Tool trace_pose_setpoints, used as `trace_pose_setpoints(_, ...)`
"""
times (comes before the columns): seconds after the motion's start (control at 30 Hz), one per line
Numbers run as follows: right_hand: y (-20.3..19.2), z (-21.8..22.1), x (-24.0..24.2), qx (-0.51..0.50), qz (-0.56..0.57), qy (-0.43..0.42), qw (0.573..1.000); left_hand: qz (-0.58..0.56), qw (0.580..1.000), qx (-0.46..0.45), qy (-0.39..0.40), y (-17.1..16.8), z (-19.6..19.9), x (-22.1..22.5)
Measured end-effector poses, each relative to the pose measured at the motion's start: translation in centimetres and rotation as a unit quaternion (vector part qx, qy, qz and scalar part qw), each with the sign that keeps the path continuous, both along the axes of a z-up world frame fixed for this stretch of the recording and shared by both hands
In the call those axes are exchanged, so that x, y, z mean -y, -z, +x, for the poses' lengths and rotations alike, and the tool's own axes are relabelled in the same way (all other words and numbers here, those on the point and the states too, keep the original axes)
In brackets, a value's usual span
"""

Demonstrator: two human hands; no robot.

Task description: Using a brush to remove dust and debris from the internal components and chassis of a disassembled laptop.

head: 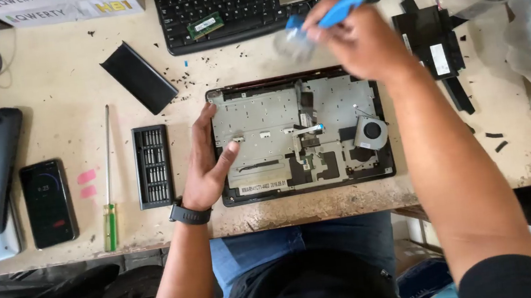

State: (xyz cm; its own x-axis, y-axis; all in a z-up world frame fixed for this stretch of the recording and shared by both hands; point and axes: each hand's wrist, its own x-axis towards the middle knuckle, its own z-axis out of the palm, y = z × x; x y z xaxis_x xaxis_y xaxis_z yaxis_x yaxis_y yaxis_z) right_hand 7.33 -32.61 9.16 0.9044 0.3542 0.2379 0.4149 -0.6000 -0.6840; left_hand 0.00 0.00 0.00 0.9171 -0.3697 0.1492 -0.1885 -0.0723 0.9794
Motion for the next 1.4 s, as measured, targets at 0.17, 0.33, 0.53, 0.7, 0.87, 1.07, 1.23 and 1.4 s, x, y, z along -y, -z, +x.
trace_pose_setpoints(0.17,-2.1,-0.2,-3.6,-0.164,-0.104,0.037,0.980,-0.017,0.998,-0.052,-0.017,0.2,0.1,-0.3)
trace_pose_setpoints(0.33,-0.2,0.7,-4.7,-0.110,0.010,-0.084,0.990,-0.101,0.991,-0.085,-0.014,0.7,0.5,-0.5)
trace_pose_setpoints(0.53,-0.3,1.0,-6.8,-0.115,-0.071,-0.042,0.990,-0.152,0.977,-0.145,-0.025,1.0,0.9,-1.0)
trace_pose_setpoints(0.7,2.7,1.3,-9.1,-0.005,0.050,-0.122,0.991,-0.150,0.983,-0.105,0.003,1.6,0.9,-1.0)
trace_pose_setpoints(0.87,1.1,1.3,-9.4,-0.013,-0.047,-0.059,0.997,-0.119,0.985,-0.122,-0.015,0.5,0.6,-0.8)
trace_pose_setpoints(1.07,2.4,1.1,-10.7,0.005,0.055,-0.099,0.994,-0.105,0.986,-0.127,-0.020,-0.1,0.5,-0.6)
trace_pose_setpoints(1.23,2.7,1.0,-10.2,0.078,0.079,-0.077,0.991,-0.103,0.986,-0.130,-0.021,0.5,0.7,-0.7)
trace_pose_setpoints(1.4,1.8,-0.4,-9.1,-0.007,0.150,-0.153,0.977,-0.159,0.975,-0.152,-0.020,1.4,1.0,-1.0)
